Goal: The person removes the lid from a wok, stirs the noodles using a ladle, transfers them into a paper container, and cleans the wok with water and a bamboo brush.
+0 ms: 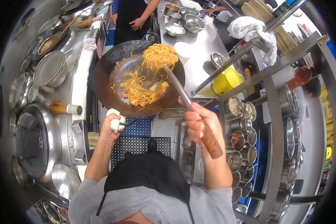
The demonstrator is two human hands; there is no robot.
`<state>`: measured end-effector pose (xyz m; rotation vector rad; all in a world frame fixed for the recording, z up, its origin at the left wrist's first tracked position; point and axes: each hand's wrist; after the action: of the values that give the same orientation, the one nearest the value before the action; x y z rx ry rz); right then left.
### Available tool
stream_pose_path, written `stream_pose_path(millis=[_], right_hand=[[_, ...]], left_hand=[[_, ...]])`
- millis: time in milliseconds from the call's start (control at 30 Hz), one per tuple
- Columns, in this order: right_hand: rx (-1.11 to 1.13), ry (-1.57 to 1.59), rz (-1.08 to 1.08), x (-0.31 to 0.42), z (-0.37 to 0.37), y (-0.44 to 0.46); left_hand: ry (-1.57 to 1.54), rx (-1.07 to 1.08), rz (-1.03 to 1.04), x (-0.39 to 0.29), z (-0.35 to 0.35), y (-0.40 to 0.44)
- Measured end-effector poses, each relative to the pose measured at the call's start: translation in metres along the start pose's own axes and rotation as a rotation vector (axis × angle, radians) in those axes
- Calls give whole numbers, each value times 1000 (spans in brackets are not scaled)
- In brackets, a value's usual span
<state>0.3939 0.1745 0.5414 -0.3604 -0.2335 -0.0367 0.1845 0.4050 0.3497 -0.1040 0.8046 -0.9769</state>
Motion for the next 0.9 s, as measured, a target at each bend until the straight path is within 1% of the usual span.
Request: stream_pose_path(millis=[100, 167, 233, 300, 333, 433, 567, 633, 667, 700, 733, 833, 900], right_hand=[[4, -48, -61, 25, 12, 4], [-64, -131, -116, 46, 21, 9], [-129, -226, -188, 64, 30, 16], [-95, -259, -238, 85, 35, 22], [-117, -294, -255, 96, 35, 25], [-237, -356, -282, 122, 41, 34], [-408, -499, -276, 151, 21, 55], [-571, -667, -327, 155, 12, 69], [-669, -765, -341, 156, 8, 76], [-769, -862, -351, 157, 6, 83], [-860, -989, -293, 159, 7, 92], [-977, -1299, -25, 184, -5, 111], [-975, -1422, 5, 181, -1, 107]], left_hand=[[-25, 29, -2, 0, -1, 19], [-53, 53, -37, -1, -7, 32], [-37, 59, -19, -1, -8, 41], [-10, 42, -13, -1, -6, 47], [9, 23, -15, -2, -5, 49], [37, -22, 0, -4, -5, 53], [8, -41, 6, -6, -3, 48], [34, -91, 11, -10, -1, 37], [13, -61, 27, -9, -9, 36], [15, -78, 16, -12, -7, 29], [19, -97, 3, -18, -6, 19], [7, -105, -15, -20, -27, 5], [0, -112, -4, -23, -35, -8]])
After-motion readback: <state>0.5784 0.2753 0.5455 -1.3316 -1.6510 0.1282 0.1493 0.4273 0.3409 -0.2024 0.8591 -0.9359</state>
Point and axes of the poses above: each hand's wrist, its own y-axis towards the middle knuckle, its own z-axis out of the palm, x = y × z, and after that the axes turned 4 degrees about z, right-handed
